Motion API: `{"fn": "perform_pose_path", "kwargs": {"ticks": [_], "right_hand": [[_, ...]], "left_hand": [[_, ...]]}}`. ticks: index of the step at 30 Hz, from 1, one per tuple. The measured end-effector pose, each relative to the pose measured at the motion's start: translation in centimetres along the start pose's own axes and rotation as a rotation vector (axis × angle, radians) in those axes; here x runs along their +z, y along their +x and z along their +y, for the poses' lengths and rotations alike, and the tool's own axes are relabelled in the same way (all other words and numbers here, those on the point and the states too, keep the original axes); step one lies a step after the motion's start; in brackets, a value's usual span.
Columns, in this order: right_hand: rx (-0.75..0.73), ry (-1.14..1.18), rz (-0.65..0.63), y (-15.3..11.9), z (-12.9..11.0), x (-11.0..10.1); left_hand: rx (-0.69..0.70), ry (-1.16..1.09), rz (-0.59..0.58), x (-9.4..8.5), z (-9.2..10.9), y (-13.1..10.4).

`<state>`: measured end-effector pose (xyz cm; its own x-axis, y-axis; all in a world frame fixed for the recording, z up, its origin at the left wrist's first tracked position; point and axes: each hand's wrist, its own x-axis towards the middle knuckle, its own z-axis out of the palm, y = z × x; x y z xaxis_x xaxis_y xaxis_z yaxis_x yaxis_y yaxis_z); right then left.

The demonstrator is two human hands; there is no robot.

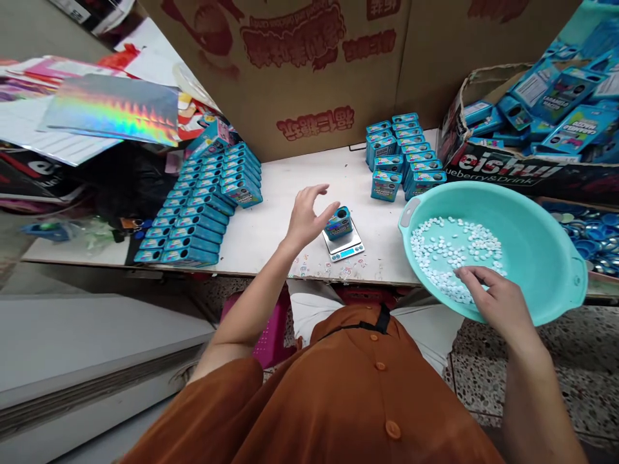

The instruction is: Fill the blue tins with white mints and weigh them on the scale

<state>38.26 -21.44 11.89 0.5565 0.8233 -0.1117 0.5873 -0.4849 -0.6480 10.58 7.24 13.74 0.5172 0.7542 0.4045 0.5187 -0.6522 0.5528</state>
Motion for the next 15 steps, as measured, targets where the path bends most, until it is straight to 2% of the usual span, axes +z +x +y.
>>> {"fn": "perform_pose_path", "kwargs": {"ticks": [3,6,15], "right_hand": [[-0.023,-0.003,-0.012,0.6,-0.9,0.2],[-0.048,-0.012,-0.020,0.9,-1.6,0.5],[0.017,-0.051,-0.044,0.9,-1.5,0.2]], "left_hand": [[-0.162,-0.070,0.095,0.7,-1.8,-2.3],[-0.248,-0.126,0.114,1.7,-3.0,-4.0],[-0.254,-0.245,0.107,3.0,-3.7,-5.7]]}}
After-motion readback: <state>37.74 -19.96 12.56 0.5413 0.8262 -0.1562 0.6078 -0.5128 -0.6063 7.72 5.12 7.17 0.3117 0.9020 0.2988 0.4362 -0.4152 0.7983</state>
